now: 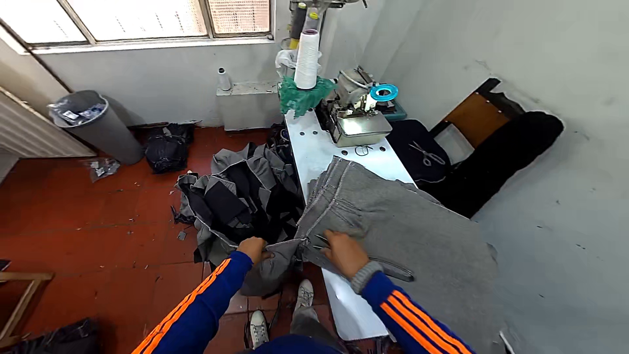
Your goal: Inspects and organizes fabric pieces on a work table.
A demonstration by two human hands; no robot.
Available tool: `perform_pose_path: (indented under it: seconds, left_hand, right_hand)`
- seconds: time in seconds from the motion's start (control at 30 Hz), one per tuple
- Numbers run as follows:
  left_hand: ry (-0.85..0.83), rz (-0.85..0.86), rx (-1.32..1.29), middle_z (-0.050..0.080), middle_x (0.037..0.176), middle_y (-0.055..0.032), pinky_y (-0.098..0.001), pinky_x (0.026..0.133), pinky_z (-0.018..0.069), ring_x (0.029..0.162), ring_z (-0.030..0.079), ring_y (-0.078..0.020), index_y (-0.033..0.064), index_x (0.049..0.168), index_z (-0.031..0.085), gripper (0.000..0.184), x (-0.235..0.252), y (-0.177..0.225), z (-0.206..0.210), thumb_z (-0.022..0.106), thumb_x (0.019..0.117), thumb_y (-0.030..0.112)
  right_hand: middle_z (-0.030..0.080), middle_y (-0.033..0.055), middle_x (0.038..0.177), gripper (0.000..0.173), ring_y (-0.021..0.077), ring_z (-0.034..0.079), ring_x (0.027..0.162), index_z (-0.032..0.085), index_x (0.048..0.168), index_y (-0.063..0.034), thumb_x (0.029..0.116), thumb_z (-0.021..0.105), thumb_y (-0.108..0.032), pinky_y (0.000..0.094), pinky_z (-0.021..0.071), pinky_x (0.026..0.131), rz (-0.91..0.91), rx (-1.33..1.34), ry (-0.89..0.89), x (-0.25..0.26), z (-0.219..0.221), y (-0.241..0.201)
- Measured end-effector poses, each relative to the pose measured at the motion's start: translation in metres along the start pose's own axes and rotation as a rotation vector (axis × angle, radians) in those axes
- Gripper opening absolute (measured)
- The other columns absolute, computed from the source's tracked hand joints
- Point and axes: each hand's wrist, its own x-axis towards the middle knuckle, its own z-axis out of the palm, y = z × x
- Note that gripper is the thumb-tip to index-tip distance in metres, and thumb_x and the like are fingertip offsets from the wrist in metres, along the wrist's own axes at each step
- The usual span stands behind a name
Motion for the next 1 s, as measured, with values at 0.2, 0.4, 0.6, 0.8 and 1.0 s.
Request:
perform_pose_path:
  seconds: [0.2,0.4,0.6,0.8,1.0]
  left_hand:
    - [0.059,0.157,0.064,0.068,0.119,-0.0266,-0.0642,0.102,0.0461,0.117,0.064,-0.0441,-0.0012,0.121,0.068,0.045,-0.073,0.025,-0.020,0.059,0.1038,0.039]
    - [0.321,0.548,-0.181,0.074,0.102,-0.0202,-0.0527,0.096,0.0536,0.099,0.071,-0.0302,-0.0025,0.110,0.074,0.029,-0.182,0.043,-0.077,0.067,0.0999,0.023]
    - [0.615,1.185,-0.240,0.071,0.079,0.0096,-0.0114,0.068,0.0544,0.074,0.064,0.0076,0.0112,0.089,0.075,0.016,-0.289,0.062,-0.147,0.067,0.0979,0.022]
    - [1.089,0.974,-0.410,0.073,0.088,0.0204,-0.0133,0.069,0.0580,0.076,0.068,0.0079,0.0354,0.098,0.076,0.008,-0.293,0.025,-0.162,0.070,0.0941,0.039]
    - [0.885,0.955,-0.744,0.076,0.093,0.0114,-0.0225,0.072,0.0627,0.080,0.071,-0.0002,0.0239,0.107,0.073,0.012,-0.198,0.128,-0.142,0.066,0.0979,0.025]
  right_hand:
    - [0.067,0.0280,0.123,0.042,0.0464,0.065,0.117,0.059,0.133,0.0003,0.1072,0.044,-0.029,0.0637,0.0512,0.095,0.096,-0.040,0.037,0.030,0.040,-0.043]
    - [0.067,0.0094,0.102,0.040,0.0174,0.061,0.078,0.064,0.127,-0.0059,0.1015,0.060,-0.037,0.0384,0.0518,0.071,-0.340,0.581,0.097,-0.014,0.001,-0.017]
    - [0.071,0.0176,0.110,0.057,0.0274,0.069,0.104,0.067,0.120,0.0022,0.0694,0.091,-0.010,0.0508,0.0547,0.096,-0.456,0.692,-0.059,-0.052,0.049,-0.062]
    - [0.069,0.0077,0.076,0.021,0.0199,0.066,0.068,0.073,0.092,-0.0034,0.0726,0.078,-0.009,0.0449,0.0558,0.062,-0.300,0.732,0.565,-0.148,0.021,-0.007]
    - [0.060,0.0111,0.070,0.008,0.0204,0.055,0.058,0.065,0.085,0.0015,0.0808,0.064,-0.005,0.0416,0.0443,0.052,0.025,0.061,1.096,-0.277,-0.141,0.101]
